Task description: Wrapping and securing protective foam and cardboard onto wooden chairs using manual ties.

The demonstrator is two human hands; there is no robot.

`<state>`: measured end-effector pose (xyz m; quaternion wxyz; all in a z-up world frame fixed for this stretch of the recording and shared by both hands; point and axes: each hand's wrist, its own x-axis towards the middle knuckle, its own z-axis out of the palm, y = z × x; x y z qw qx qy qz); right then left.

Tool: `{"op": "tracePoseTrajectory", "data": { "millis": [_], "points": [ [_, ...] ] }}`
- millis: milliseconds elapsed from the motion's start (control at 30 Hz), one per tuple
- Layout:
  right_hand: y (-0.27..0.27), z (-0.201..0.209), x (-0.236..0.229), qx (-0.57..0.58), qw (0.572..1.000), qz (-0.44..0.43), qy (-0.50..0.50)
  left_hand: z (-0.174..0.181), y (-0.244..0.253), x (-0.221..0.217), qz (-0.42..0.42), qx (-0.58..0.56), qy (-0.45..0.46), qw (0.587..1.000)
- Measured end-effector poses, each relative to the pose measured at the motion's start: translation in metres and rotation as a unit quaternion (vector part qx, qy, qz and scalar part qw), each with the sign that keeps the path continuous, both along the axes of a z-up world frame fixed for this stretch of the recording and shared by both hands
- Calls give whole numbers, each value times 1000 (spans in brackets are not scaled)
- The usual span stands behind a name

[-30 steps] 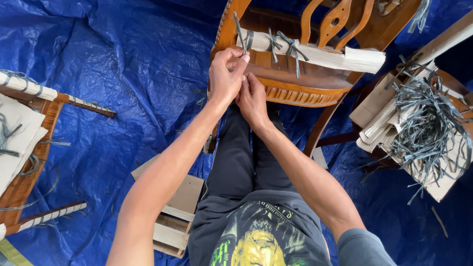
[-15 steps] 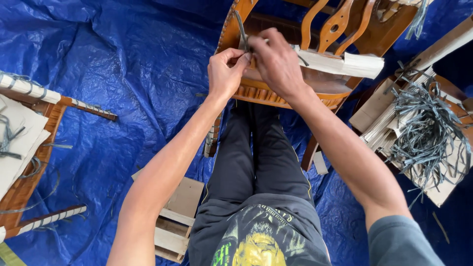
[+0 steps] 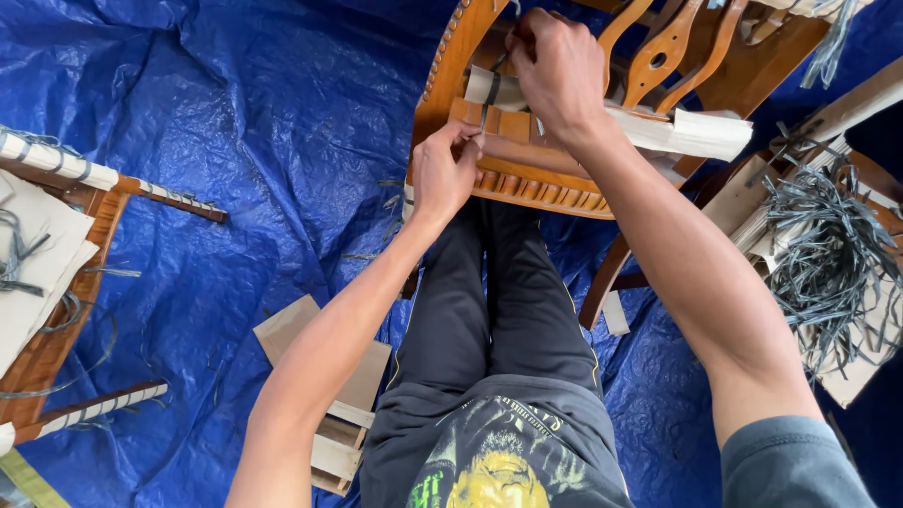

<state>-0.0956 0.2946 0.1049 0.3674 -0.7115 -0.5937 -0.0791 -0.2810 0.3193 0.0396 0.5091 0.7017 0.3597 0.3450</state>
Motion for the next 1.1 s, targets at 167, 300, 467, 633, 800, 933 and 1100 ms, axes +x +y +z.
{"op": "tracePoseTrajectory", "data": {
  "millis": [167,300,467,633,800,933,1100],
  "points": [
    [26,-15,13,-72,996,-41,-17,-3,-6,-9,49,195,64,977],
    [34,-24,20,-82,996,-34,-17,-2,-13,-12,20,215,87,973],
    [42,-28,24,-108,992,-57,14,-5,-14,-11,2,219,71,973],
    [51,-33,31,-77,994,-64,41,6,-16,-13,-9,210,73,975],
    [41,-19,30,-90,990,-25,105,10,-9,-23,-6,198,63,978],
    [22,-10,21,-37,997,43,61,3,-2,-22,-4,248,-4,969],
    [9,3,10,-21,993,54,103,-3,7,-19,-37,263,-18,964]
  ]
}}
